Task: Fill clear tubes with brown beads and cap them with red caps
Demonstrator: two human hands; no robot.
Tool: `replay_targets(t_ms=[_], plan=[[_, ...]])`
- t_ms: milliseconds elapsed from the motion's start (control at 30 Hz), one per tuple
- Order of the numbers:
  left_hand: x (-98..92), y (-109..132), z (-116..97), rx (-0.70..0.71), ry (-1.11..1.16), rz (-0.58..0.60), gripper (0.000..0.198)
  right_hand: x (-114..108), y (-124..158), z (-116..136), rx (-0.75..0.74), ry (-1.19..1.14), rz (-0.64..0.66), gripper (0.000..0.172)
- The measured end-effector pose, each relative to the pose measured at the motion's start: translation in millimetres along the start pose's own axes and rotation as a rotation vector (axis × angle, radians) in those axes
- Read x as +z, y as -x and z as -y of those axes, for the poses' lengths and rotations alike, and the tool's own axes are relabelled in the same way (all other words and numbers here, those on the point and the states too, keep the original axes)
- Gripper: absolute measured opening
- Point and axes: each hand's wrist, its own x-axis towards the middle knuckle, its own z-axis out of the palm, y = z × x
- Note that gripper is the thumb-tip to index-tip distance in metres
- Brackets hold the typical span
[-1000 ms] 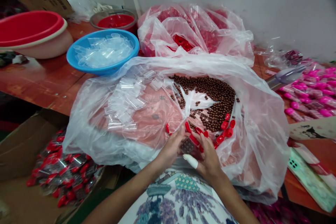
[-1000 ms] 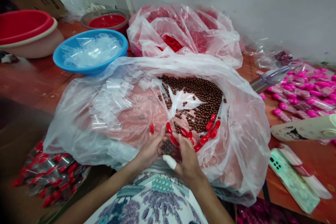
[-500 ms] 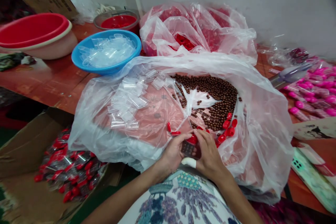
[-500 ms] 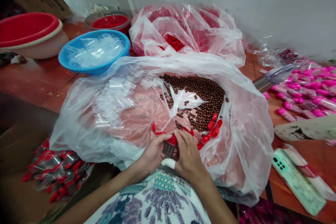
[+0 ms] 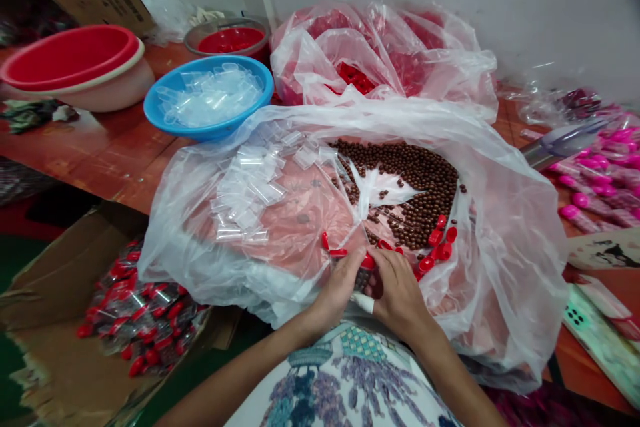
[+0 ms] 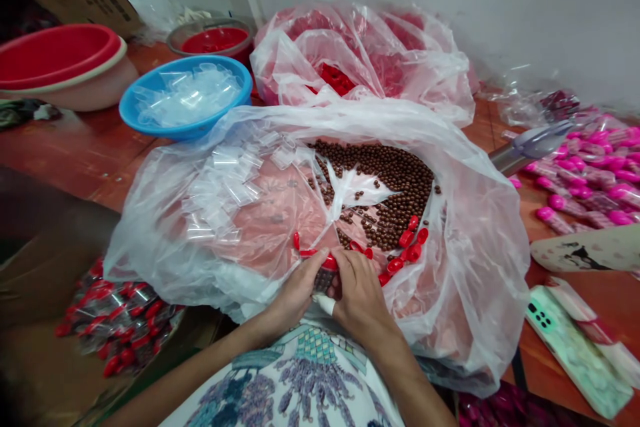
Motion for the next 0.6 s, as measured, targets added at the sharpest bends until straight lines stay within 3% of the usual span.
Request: replay_targets(t_ms=[167,267,367,467,533,600], plan=[[4.9,6,-2,0.025,-0.047,0.004,0.042,0,3,0,-0.116,0.052,-0.024,0.061],[-7.9,9,-14,0.106,-0.253,0.039,0.044,6,3,2,-0.116,0.075,-0.041,0.067],[-39.4,6,-43,0.398,-0.66,-0.1,0.038,17,-2,2,-0.09,0.088,-0.037,0.073],[-83.1,-3,-84,0.669,-1.152,-0.452,0.034,27,-9,1,-0.089,0.127,-0.029,0.072],[-111.1,-11,-109,0.7,-1.53,-0.602,0.036,29,-12,2,-0.083,0.127,-0.035,0.067],[-132.8,-21,-128,0.651,-1.906,-0.559,0.036,26,-13,3,-0.078,0.09,-0.035,0.056]])
